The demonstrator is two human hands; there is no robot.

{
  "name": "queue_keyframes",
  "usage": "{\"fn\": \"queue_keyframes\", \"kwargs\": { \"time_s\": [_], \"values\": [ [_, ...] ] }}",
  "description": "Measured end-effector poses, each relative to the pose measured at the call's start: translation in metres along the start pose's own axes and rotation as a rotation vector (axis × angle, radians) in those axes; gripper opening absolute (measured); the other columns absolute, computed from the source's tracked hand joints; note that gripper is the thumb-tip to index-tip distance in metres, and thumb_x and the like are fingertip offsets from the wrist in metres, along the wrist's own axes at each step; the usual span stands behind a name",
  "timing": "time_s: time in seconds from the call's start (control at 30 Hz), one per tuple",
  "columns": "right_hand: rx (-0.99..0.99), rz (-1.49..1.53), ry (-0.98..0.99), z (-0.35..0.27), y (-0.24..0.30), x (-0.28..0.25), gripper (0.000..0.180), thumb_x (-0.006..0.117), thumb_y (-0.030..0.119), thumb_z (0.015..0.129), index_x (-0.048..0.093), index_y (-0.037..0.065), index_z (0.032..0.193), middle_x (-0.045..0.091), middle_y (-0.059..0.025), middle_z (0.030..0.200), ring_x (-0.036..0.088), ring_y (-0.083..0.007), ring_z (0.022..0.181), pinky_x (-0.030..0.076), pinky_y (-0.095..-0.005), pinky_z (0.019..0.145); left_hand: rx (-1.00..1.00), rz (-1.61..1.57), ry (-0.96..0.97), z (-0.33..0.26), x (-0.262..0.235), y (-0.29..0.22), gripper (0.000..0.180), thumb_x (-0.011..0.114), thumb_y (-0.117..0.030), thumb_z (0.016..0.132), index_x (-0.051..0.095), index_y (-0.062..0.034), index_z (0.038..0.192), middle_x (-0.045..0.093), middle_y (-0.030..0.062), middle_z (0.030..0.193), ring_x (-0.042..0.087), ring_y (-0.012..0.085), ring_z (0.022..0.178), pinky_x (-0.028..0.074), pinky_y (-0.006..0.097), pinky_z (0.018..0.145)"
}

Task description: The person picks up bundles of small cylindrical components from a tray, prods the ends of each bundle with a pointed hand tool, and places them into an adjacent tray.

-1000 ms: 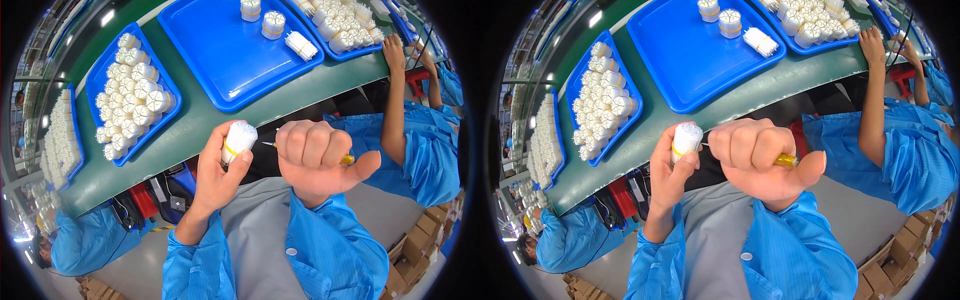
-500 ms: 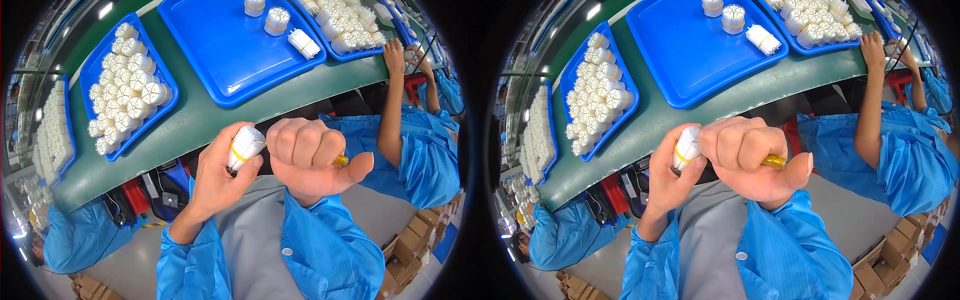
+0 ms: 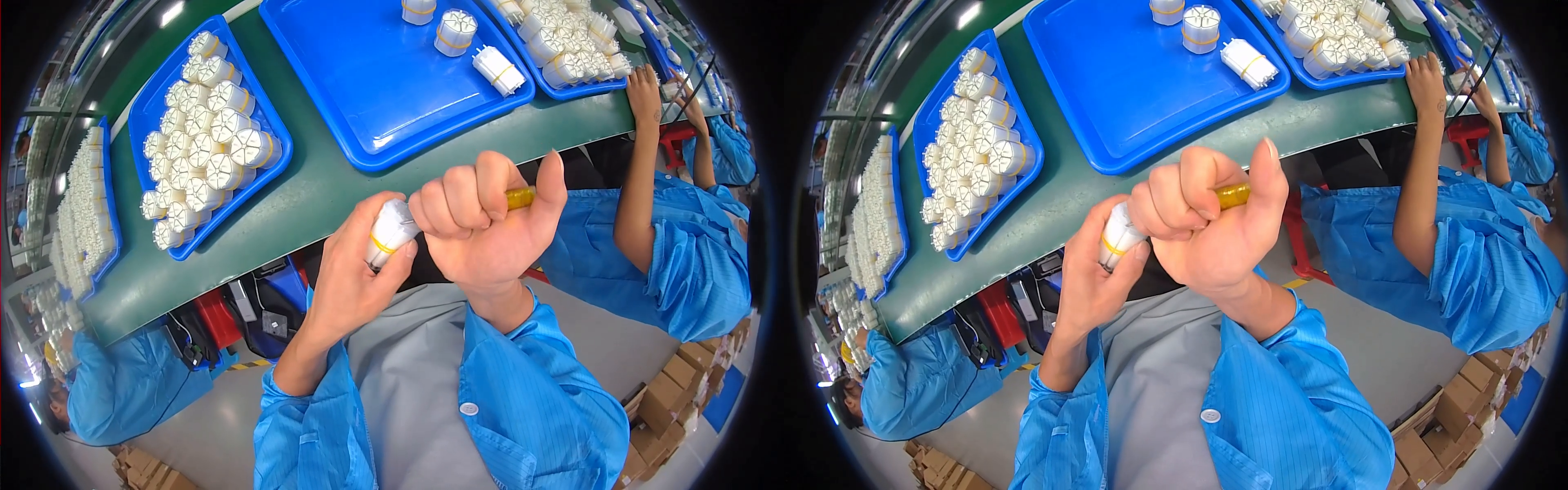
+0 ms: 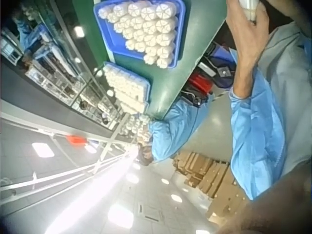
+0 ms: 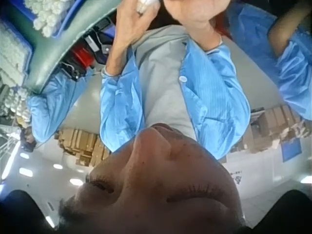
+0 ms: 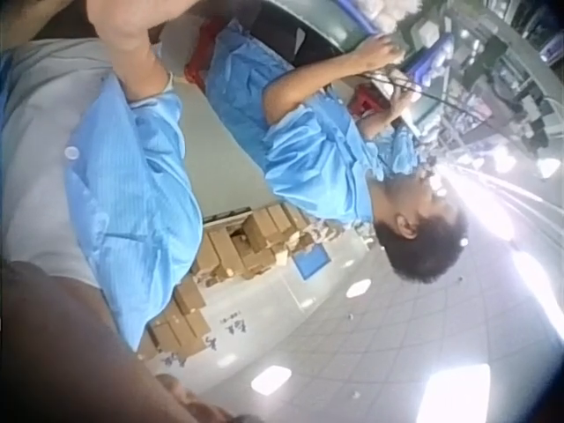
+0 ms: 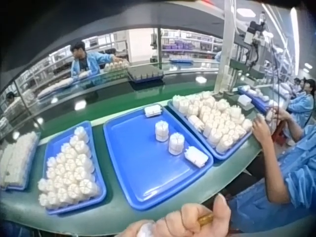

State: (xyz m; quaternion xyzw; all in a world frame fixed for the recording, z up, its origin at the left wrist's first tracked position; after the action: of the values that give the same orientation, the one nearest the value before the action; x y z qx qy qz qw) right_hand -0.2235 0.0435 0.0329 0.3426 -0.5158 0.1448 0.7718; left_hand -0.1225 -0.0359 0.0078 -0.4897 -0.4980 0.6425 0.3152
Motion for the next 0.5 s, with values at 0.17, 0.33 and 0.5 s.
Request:
{"fn": "queue_keyframes", "kwargs": {
  "time_s": [0.17,0.33,0.5],
  "values": [
    [-0.198,0.042,0.112,-0.004,0.017,0.011,0.064,0.027,0.069,0.096,0.033,0.013,0.066,0.036,0.0007,0.059,0.028,-0.0144,0.054,0.027,-0.0318,0.055,-0.126,-0.701,0.055,-0.001,0.012,0.022,0.047,0.067,-0.023,0.091,0.048,0.0002,0.127,0.065,0.0144,0.108,0.059,0.016,0.097,0.046,0.031,0.087],
    [-0.26,-0.043,0.104,-0.012,0.035,0.007,0.064,0.028,0.069,0.096,0.032,0.013,0.066,0.036,0.0008,0.059,0.028,-0.015,0.054,0.026,-0.0329,0.057,-0.153,-0.889,0.081,0.001,0.011,0.021,0.057,0.064,-0.037,0.091,0.043,-0.0006,0.13,0.061,0.0219,0.123,0.058,0.0175,0.099,0.045,0.034,0.09],
    [-0.239,-0.035,0.082,-0.016,0.031,0.003,0.064,0.027,0.069,0.096,0.033,0.013,0.066,0.037,0.0008,0.06,0.028,-0.0148,0.054,0.026,-0.0325,0.057,-0.14,-1.144,0.114,0.002,0.016,0.017,0.054,0.066,-0.03,0.088,0.046,0.0007,0.128,0.057,0.0226,0.126,0.06,0.0264,0.103,0.049,0.04,0.09]
  ]
}}
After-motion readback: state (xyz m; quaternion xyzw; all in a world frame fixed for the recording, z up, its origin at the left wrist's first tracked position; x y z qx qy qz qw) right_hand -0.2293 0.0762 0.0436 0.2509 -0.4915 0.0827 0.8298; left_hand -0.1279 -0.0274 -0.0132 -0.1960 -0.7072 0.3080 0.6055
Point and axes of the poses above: each hand's wrist, its own z-axis towards the middle knuckle, its own x-axis out of the palm, y = z × x, the point moved 8 cm from there along z, towards the middle knuckle
